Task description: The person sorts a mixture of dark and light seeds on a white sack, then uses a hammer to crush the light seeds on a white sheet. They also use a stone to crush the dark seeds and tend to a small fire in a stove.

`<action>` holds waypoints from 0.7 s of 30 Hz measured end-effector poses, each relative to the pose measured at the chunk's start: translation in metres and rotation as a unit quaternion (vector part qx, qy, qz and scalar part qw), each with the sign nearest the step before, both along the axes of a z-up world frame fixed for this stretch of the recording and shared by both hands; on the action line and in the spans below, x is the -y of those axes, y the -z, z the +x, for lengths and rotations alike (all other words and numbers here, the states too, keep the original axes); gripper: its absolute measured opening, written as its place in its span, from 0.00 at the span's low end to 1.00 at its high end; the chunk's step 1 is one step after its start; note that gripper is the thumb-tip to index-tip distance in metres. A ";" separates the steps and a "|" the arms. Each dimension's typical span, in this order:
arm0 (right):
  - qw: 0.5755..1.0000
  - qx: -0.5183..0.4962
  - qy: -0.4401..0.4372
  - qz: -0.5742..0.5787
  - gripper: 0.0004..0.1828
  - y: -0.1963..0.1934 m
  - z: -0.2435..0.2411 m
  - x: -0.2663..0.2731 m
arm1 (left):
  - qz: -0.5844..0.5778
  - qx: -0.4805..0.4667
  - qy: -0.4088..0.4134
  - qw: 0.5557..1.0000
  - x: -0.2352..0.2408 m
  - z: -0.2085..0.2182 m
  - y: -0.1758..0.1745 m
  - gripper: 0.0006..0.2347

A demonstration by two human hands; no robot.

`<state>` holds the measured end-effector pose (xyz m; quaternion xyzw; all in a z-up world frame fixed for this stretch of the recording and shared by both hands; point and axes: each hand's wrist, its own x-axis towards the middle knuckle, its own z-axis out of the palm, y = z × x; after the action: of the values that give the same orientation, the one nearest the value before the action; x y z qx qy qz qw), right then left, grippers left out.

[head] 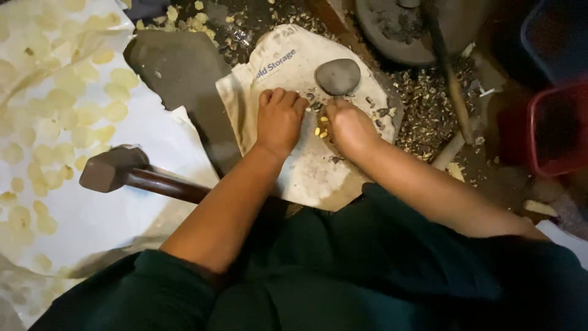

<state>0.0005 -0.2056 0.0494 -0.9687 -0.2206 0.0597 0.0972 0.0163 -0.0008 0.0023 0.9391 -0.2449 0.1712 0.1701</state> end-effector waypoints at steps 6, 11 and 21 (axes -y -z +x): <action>0.975 -0.147 0.122 0.117 0.12 -0.013 0.011 0.034 | -0.130 -0.147 0.020 0.980 0.005 -0.002 -0.047 0.03; 0.959 -0.089 0.191 0.191 0.06 -0.020 0.017 0.105 | -0.567 -0.374 0.031 0.734 0.016 -0.001 -0.030 0.15; 0.982 -0.105 0.109 0.117 0.05 -0.021 -0.030 0.061 | -0.346 -0.375 -0.159 0.845 0.034 0.013 -0.005 0.02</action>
<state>-0.0299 -0.2669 0.0708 -0.9574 -0.1073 0.1236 0.2381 0.0291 -0.0349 0.0078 0.8382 0.0650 -0.0956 0.5329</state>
